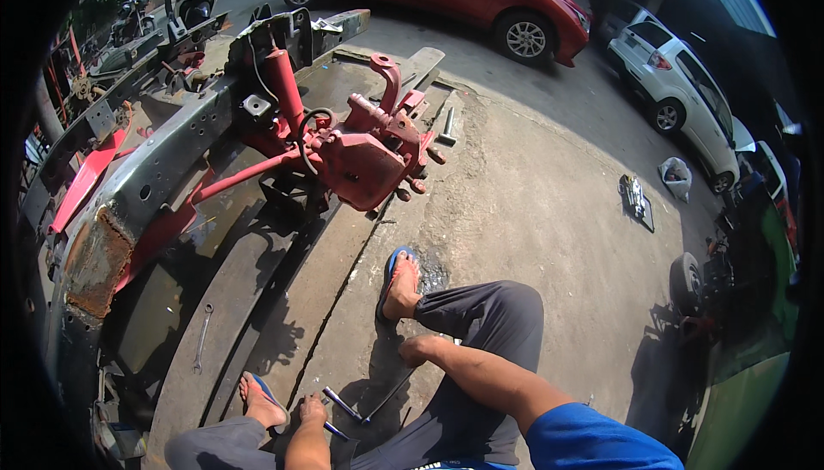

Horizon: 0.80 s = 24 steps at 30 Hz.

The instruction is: The person sits on the ground and uses a wrench and socket to tighten bolts on a red vehicle frame. They adjust the tool and reposition their hands to reach different bolt locations along the frame.

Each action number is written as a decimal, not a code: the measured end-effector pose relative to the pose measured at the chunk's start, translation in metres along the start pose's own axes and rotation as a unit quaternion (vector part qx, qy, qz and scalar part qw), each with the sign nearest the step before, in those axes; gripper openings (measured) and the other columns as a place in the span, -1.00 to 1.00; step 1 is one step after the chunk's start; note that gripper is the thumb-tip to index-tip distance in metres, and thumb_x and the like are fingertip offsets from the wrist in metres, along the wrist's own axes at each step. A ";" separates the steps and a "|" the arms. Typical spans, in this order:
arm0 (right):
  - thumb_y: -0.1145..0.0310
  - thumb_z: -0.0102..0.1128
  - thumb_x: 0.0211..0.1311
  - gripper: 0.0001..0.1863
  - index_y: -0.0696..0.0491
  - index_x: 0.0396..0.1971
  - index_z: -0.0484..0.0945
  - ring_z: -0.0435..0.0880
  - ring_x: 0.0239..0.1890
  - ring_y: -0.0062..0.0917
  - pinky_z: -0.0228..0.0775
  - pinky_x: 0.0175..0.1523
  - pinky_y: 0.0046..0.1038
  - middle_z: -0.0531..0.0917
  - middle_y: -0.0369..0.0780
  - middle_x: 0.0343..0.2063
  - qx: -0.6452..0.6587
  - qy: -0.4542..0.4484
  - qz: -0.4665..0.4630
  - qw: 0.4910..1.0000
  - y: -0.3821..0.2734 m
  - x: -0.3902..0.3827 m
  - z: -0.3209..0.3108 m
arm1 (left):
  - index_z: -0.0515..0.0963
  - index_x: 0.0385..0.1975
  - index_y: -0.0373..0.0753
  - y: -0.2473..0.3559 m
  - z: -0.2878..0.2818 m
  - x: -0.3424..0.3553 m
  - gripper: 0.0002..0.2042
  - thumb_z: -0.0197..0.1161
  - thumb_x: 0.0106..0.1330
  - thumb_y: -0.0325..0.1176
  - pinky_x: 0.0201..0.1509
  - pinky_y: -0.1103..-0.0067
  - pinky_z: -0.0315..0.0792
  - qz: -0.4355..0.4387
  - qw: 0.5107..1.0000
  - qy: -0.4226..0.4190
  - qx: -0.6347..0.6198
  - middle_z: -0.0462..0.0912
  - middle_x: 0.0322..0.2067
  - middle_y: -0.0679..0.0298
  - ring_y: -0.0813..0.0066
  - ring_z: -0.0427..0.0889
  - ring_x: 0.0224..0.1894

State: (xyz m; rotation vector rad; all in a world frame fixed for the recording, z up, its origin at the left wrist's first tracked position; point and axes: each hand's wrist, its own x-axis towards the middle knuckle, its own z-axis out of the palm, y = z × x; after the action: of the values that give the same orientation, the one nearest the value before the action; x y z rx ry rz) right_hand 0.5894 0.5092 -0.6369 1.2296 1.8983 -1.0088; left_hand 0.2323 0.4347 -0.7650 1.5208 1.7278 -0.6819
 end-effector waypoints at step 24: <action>-0.10 0.12 0.47 -0.40 -0.12 0.37 0.36 0.41 -0.59 -0.71 0.36 -0.52 -0.59 0.44 -0.40 -0.55 0.626 0.029 -0.494 0.603 -0.204 -0.045 -0.255 | 0.47 0.13 -0.23 0.029 -0.369 -0.237 -0.64 0.28 0.33 -0.49 0.15 0.34 0.53 0.328 0.746 0.550 -0.184 0.57 0.11 0.04 0.12 0.66 0.09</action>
State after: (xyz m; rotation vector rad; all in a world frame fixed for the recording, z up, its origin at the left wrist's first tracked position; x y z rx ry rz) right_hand 0.3865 0.6561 -0.4230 0.5547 1.7324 -3.2997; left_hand 0.2070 0.5859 -0.3535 2.1897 1.6427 1.0956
